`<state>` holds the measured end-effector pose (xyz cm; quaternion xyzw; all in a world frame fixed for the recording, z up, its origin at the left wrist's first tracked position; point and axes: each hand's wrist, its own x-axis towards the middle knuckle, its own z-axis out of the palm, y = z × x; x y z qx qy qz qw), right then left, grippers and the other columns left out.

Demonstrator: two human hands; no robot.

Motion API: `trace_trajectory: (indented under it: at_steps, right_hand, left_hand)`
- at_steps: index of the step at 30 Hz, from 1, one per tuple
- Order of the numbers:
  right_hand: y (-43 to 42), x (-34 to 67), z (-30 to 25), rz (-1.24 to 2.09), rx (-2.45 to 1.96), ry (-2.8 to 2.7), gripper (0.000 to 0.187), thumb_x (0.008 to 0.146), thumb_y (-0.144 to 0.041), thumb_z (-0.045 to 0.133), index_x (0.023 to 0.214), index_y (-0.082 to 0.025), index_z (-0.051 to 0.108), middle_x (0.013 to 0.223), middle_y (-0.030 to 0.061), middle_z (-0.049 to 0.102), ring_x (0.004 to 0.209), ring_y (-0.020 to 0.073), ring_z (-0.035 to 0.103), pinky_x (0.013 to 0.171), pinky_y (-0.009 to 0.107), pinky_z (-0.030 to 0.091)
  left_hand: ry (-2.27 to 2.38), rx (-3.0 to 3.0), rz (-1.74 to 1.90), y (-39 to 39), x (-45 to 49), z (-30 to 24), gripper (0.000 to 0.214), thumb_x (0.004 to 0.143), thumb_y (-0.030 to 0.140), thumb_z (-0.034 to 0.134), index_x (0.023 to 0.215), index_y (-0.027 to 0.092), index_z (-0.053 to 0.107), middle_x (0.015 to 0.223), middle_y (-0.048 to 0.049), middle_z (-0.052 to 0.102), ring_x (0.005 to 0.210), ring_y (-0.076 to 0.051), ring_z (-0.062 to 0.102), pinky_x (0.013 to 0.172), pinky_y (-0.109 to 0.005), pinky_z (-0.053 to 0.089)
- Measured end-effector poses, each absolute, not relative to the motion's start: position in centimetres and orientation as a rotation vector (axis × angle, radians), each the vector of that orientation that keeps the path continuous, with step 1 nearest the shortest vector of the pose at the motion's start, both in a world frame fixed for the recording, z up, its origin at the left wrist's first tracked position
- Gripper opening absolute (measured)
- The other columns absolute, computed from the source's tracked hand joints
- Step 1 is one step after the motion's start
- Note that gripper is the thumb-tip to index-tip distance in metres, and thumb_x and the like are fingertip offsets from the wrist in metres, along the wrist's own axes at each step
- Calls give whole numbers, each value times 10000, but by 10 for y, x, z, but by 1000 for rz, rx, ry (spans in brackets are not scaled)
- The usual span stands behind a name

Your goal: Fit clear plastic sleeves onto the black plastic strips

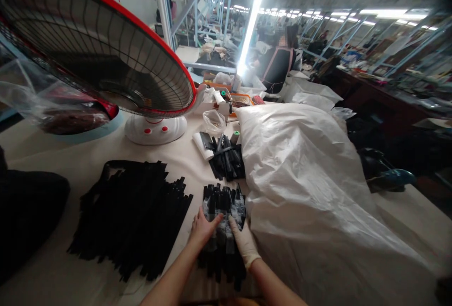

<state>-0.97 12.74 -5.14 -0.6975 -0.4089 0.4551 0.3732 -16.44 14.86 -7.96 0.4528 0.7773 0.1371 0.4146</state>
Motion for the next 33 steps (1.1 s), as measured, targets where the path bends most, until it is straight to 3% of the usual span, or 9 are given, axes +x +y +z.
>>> trace_trajectory:
  at_steps: [9,17,20,23,25,28,33]
  right_hand:
    - [78,3,-55,994,-2004,-1291,611,752,-586,494,1201,-172,520,1284,138,529,1271,272,391,1054,369,263]
    - [84,-2,-43,1145,-1954,-1079,681,738,-622,497,1271,-198,466,1333,92,494,1304,222,348,1091,325,185]
    - [93,-18,-46,1222,-2121,-959,923,642,-692,545,1337,-111,367,1366,188,430,1312,275,326,1086,367,184]
    - [92,-45,-54,1316,-2208,-848,1097,610,-727,536,1371,4,239,1265,296,489,1216,340,451,1015,446,296]
    - [87,-59,-58,1352,-2166,-858,1041,650,-711,511,1378,-20,236,1229,265,537,1161,307,516,981,406,351]
    - [83,-65,-61,1341,-2070,-872,977,666,-664,549,1398,-99,231,1281,187,523,1188,255,499,1002,338,341]
    - [101,-40,-63,1323,-1831,-751,947,610,-605,653,1363,-126,336,1311,144,507,1249,250,429,1051,327,296]
  left_hand:
    - [1962,1179,267,125,-154,-77,975,671,629,544,1379,42,221,1368,-266,382,1286,-362,339,1023,-420,279]
    - [1918,1187,298,128,-157,-81,1029,636,668,559,1382,48,216,1355,-282,373,1261,-399,364,1020,-452,280]
    - [1887,1158,348,129,-161,-83,1033,633,643,590,1372,22,222,1352,-305,369,1264,-397,365,1021,-449,287]
    - [1847,1103,413,128,-172,-85,954,663,585,611,1361,51,242,1330,-264,434,1240,-337,426,998,-396,341]
    - [1823,1064,455,125,-181,-86,884,680,539,627,1346,83,268,1295,-220,496,1205,-295,477,976,-361,373]
    - [1803,1016,496,121,-192,-87,871,659,506,665,1330,93,295,1277,-201,520,1197,-282,489,978,-347,374]
    - [1812,947,520,123,-190,-86,1035,553,535,720,1343,41,269,1374,-292,361,1302,-383,318,1052,-437,260]
